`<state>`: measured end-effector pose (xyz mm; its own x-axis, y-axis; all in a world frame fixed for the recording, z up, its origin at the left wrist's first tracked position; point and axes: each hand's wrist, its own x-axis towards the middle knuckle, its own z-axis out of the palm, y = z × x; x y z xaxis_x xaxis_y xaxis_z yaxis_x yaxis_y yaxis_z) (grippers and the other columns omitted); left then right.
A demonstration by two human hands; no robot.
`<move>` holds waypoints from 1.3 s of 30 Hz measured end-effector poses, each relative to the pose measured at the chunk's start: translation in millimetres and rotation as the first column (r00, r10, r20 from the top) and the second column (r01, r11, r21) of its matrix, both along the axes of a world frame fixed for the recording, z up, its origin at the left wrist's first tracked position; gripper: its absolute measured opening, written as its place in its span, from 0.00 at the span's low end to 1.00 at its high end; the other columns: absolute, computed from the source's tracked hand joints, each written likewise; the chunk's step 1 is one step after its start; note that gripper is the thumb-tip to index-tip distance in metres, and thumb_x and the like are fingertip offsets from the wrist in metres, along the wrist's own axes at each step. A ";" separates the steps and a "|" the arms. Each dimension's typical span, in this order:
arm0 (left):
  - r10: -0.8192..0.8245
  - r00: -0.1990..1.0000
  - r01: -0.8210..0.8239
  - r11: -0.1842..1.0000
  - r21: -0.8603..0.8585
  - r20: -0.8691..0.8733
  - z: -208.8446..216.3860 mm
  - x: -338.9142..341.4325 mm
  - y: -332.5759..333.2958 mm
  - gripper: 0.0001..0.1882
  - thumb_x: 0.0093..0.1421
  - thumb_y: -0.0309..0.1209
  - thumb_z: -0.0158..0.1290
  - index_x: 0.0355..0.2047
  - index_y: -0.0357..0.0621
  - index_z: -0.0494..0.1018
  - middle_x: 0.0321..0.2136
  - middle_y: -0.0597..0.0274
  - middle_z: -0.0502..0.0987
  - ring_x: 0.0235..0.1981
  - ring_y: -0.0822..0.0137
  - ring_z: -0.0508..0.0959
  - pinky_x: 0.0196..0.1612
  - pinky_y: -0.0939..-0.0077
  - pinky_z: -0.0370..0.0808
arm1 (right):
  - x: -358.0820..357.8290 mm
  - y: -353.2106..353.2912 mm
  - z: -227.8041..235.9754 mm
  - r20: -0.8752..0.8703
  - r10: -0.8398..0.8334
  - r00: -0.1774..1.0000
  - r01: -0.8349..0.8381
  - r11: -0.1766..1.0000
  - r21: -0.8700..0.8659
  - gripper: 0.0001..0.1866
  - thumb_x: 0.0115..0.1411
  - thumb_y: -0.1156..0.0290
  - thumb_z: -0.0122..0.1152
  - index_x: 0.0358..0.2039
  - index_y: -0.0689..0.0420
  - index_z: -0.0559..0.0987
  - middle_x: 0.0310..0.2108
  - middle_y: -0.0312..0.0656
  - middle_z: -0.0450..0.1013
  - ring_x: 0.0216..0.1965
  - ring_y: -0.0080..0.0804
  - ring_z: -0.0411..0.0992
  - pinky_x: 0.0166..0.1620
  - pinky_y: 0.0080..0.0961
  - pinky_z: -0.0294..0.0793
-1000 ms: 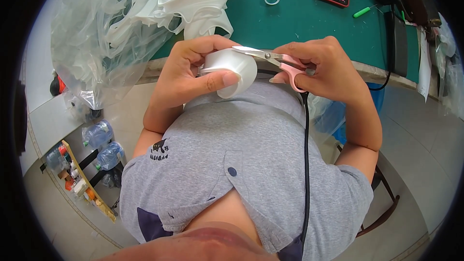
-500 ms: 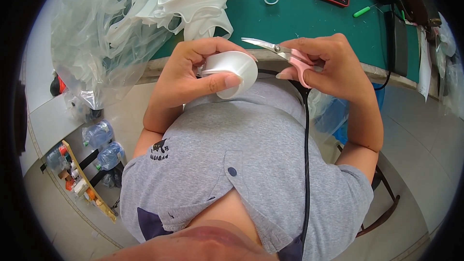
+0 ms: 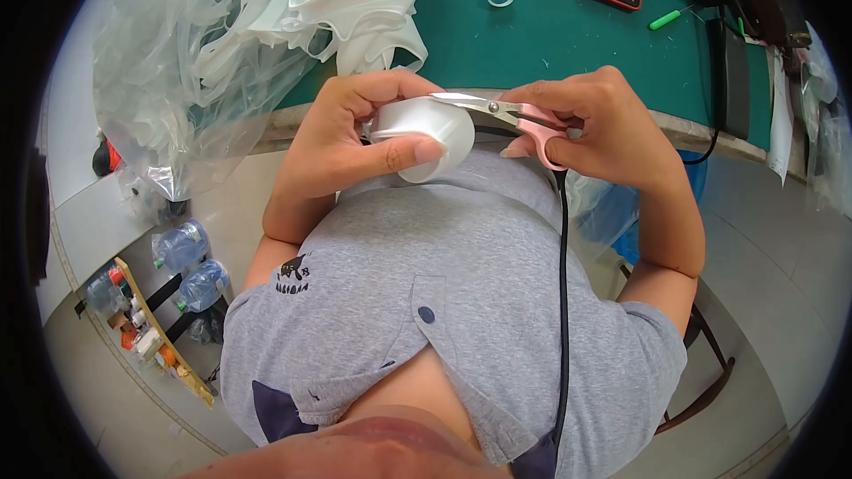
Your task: Trimming excess material from white fabric components using scissors and a small tool.
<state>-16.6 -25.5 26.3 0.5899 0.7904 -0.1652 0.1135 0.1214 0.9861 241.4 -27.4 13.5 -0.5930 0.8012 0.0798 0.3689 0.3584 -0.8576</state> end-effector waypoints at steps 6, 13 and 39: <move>-0.007 1.000 0.007 1.000 -0.017 -0.008 0.4 0.3 0.1 0.17 0.49 0.36 0.63 0.36 0.38 0.76 0.27 0.63 0.78 0.29 0.75 0.77 0.33 0.83 0.73 | 1.7 2.2 0.0 0.019 0.029 0.999 -0.029 0.999 0.017 0.22 0.37 0.82 0.67 0.38 0.64 0.80 0.11 0.35 0.63 0.14 0.20 0.63 0.20 0.14 0.61; 0.059 0.995 -0.054 0.996 -0.067 0.080 -10.1 0.1 3.0 0.21 0.53 0.38 0.61 0.42 0.37 0.71 0.32 0.57 0.79 0.34 0.73 0.78 0.37 0.82 0.74 | 19.7 15.1 -2.7 -0.076 -0.097 0.992 0.091 0.993 -0.078 0.25 0.45 0.85 0.60 0.48 0.63 0.75 0.15 0.39 0.72 0.16 0.13 0.66 0.22 0.13 0.65; 0.347 0.884 -0.254 0.919 -0.302 0.312 -45.0 8.9 18.6 0.13 0.56 0.31 0.59 0.39 0.37 0.75 0.33 0.61 0.78 0.35 0.71 0.78 0.43 0.69 0.77 | 124.4 57.1 -18.0 0.667 -0.593 0.451 0.187 0.793 0.579 0.20 0.51 0.83 0.53 0.46 0.57 0.70 0.44 0.42 0.69 0.40 0.47 0.70 0.43 0.35 0.71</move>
